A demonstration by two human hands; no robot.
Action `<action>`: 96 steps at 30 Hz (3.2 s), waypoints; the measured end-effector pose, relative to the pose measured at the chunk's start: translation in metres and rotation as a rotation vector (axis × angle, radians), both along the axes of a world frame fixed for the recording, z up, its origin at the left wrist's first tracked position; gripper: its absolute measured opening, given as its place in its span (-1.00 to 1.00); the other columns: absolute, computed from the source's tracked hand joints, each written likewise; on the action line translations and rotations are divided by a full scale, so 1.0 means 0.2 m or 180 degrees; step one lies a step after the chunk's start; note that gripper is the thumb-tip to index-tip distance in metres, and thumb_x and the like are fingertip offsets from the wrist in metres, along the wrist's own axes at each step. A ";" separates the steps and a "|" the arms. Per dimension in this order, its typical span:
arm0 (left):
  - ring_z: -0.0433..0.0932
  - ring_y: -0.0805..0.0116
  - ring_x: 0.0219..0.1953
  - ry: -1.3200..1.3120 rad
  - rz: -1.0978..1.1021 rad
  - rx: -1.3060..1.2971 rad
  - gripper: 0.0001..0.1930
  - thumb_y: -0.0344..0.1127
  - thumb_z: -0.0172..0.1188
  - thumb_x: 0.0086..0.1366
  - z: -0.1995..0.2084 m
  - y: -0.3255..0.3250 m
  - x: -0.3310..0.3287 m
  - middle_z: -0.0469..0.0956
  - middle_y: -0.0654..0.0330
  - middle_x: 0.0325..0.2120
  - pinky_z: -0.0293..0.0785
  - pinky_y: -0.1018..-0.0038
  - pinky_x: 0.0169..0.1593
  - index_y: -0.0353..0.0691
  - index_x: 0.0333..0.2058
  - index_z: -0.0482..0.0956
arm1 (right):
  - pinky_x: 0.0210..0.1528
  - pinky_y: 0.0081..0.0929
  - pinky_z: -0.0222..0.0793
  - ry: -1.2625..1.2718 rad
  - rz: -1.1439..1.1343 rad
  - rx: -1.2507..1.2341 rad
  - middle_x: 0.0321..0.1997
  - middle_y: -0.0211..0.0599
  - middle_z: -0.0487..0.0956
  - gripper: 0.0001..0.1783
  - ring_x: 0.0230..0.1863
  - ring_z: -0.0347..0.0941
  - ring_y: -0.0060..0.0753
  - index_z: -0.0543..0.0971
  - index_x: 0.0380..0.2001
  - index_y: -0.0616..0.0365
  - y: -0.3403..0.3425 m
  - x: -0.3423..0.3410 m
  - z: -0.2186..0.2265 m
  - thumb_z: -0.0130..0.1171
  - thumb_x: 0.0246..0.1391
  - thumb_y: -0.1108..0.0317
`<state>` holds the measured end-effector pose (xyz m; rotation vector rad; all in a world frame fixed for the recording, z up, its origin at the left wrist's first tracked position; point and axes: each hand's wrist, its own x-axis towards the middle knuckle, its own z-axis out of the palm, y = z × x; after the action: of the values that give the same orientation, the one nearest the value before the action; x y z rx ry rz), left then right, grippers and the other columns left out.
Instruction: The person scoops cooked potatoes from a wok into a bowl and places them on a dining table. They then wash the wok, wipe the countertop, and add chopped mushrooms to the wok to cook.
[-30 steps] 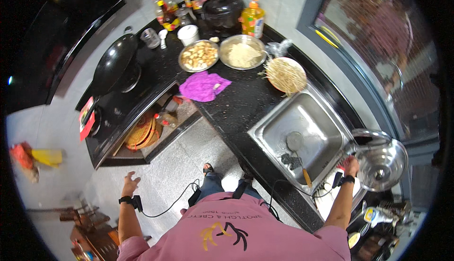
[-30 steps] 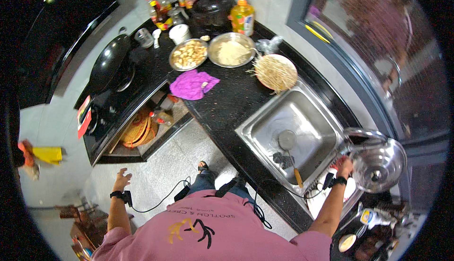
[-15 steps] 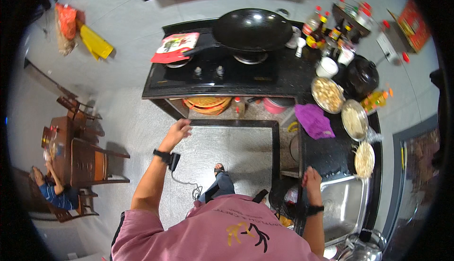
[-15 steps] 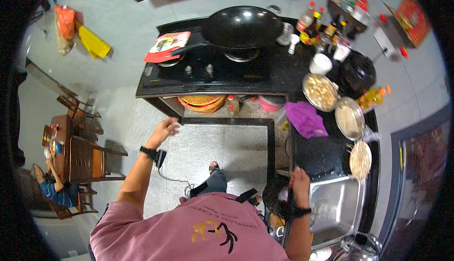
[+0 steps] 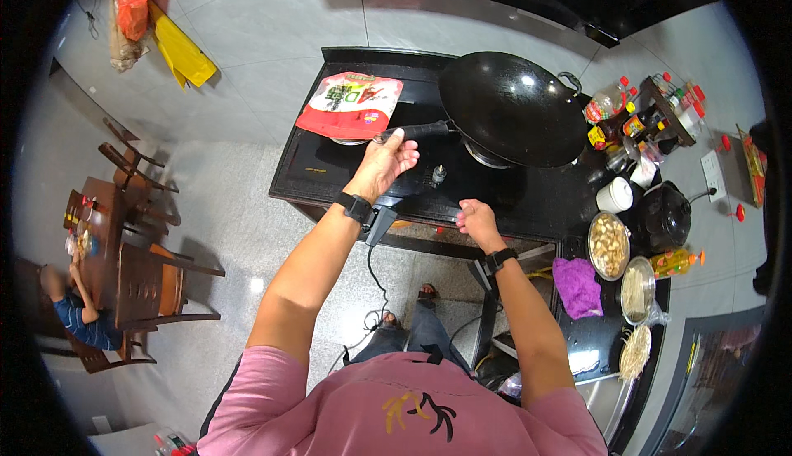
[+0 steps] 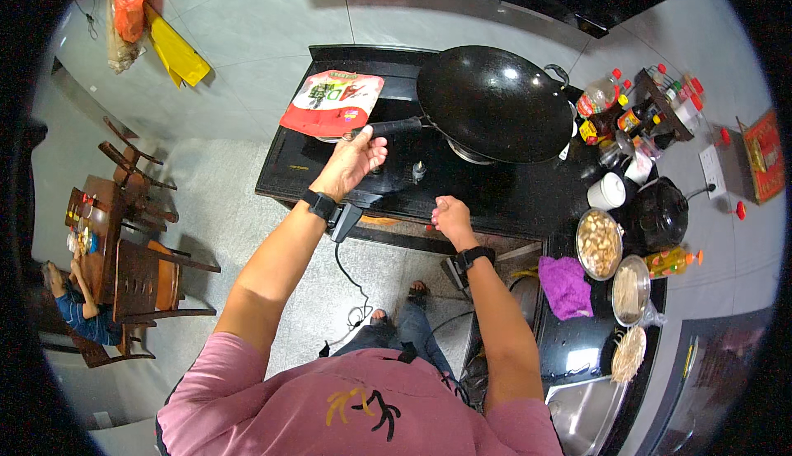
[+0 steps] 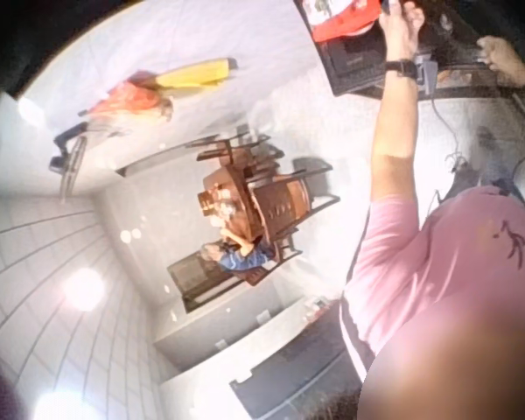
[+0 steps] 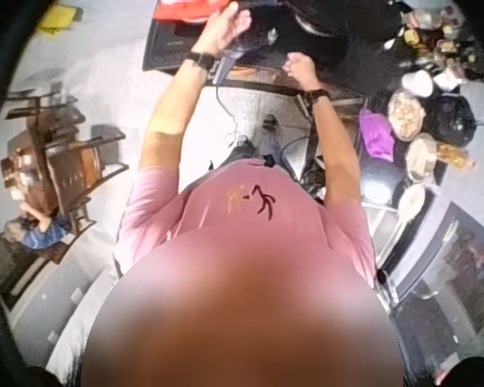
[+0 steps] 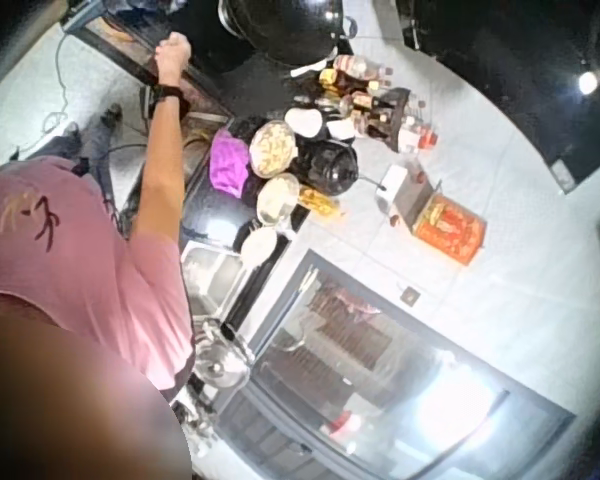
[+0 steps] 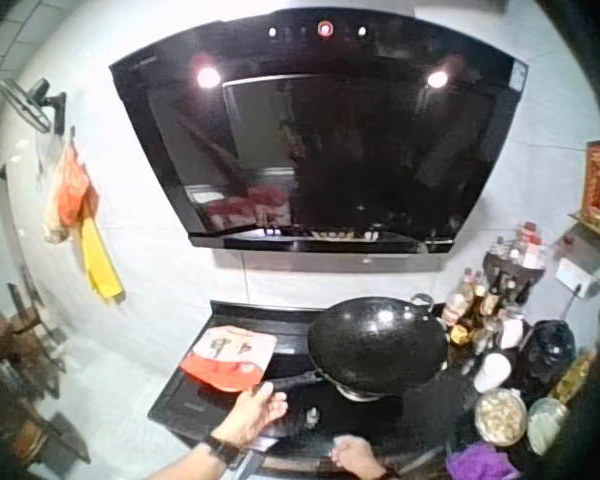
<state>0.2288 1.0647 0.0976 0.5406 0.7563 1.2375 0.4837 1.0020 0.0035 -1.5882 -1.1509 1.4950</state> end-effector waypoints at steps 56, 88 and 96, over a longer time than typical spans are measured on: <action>0.62 0.00 -0.22 0.0867 0.1541 -0.3430 -0.44 -0.21 0.03 0.36 -1.26 -2.73 -0.58 0.52 -0.12 -0.12 0.58 0.23 -0.16 -0.39 0.22 0.17 | -0.45 -0.28 0.50 -0.4644 0.1912 0.1499 -0.27 0.09 0.57 -0.19 -0.50 0.53 -0.10 -0.15 0.43 0.29 0.58 -0.31 -0.37 -0.15 0.37 0.01; 0.63 0.05 -0.26 0.2228 -0.0527 -0.2399 -0.52 -0.19 0.01 0.41 -1.34 -1.76 -1.11 0.53 -0.12 -0.12 0.63 0.36 -0.30 -0.32 0.19 0.21 | 0.14 -0.17 0.36 -0.3088 -0.1415 0.0208 -0.01 0.21 0.56 -0.48 0.11 0.46 0.18 0.53 0.06 0.23 -1.40 1.25 -0.02 0.04 0.24 0.02; 0.62 0.08 -0.35 0.2451 -0.1194 -0.2263 -0.60 -0.17 0.04 0.40 -1.13 -1.89 -0.87 0.56 -0.13 -0.19 0.62 0.29 -0.35 -0.28 0.09 0.29 | 0.36 0.47 -0.33 -0.3989 -0.1113 -0.0534 0.56 -0.27 -0.08 -0.19 0.51 -0.28 0.29 0.10 0.42 -0.27 -0.91 1.37 -0.21 -0.14 0.20 -0.33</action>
<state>0.0556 0.6858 -0.1286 0.5217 1.5733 0.3225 0.7576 0.8200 -0.0384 -2.7753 -1.2126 0.2427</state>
